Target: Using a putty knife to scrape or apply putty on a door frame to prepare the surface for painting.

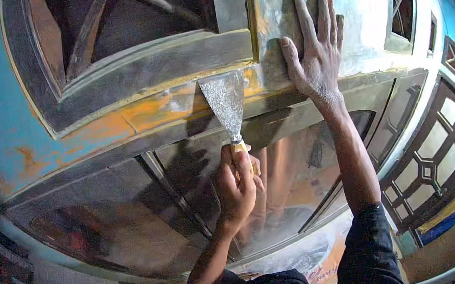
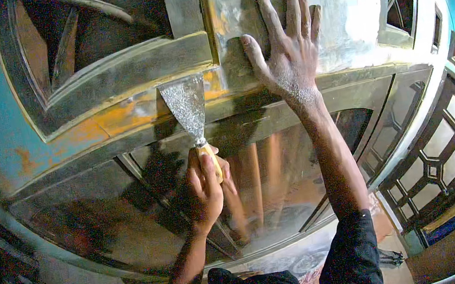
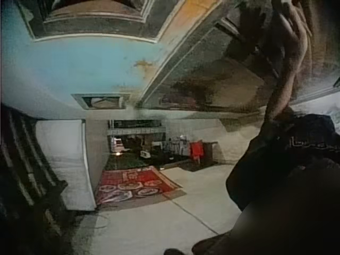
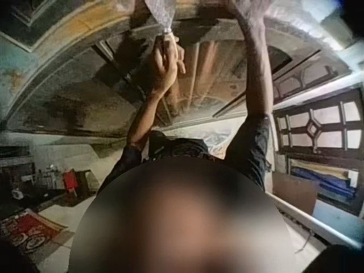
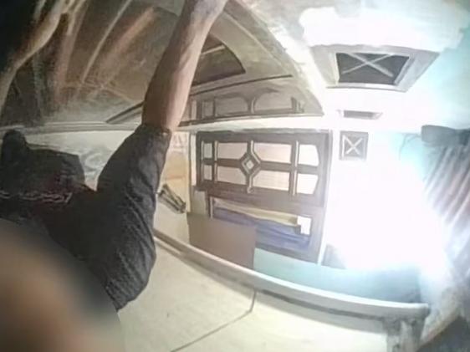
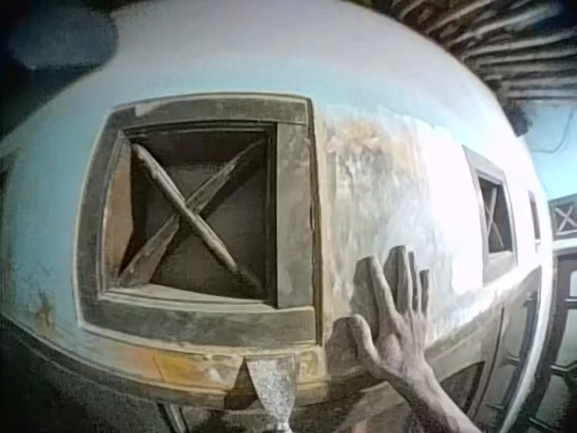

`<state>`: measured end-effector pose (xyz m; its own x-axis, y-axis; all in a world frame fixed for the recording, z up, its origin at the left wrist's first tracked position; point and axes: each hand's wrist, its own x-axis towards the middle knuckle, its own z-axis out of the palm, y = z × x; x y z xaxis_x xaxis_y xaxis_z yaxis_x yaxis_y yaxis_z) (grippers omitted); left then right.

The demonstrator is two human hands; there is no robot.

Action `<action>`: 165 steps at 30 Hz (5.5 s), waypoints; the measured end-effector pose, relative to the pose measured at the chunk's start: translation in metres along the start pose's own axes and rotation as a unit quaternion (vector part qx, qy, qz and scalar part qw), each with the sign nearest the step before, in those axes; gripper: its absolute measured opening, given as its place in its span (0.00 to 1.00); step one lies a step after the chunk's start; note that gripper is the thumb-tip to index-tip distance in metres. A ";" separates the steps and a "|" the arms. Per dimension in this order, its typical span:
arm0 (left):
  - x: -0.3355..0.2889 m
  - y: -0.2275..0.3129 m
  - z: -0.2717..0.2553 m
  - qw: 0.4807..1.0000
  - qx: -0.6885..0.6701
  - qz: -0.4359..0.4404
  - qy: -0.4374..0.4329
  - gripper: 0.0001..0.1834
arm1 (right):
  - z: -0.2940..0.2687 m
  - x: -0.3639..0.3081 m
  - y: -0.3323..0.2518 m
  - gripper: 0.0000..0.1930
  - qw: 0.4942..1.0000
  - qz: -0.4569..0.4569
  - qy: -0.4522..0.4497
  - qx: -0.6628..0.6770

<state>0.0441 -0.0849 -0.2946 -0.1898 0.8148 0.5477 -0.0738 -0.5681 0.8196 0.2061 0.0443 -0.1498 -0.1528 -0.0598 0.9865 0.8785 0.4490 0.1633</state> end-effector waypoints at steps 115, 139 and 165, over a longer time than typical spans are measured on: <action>0.066 0.019 0.093 0.992 -0.022 0.044 -0.115 0.11 | -0.010 -0.024 0.080 0.31 0.998 0.057 -0.006 -0.006; 0.158 0.094 0.090 0.944 0.160 0.276 -0.079 0.20 | -0.009 -0.023 0.076 0.31 0.998 0.061 0.001 0.008; 0.153 0.125 0.104 0.975 0.100 0.140 -0.143 0.23 | -0.011 -0.030 0.081 0.30 0.998 0.056 0.006 0.000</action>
<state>0.1075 -0.0187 -0.0911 0.1069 0.6464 0.7555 0.1392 -0.7621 0.6323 0.2866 0.0731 -0.1659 -0.0488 -0.0192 0.9986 0.8893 0.4542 0.0522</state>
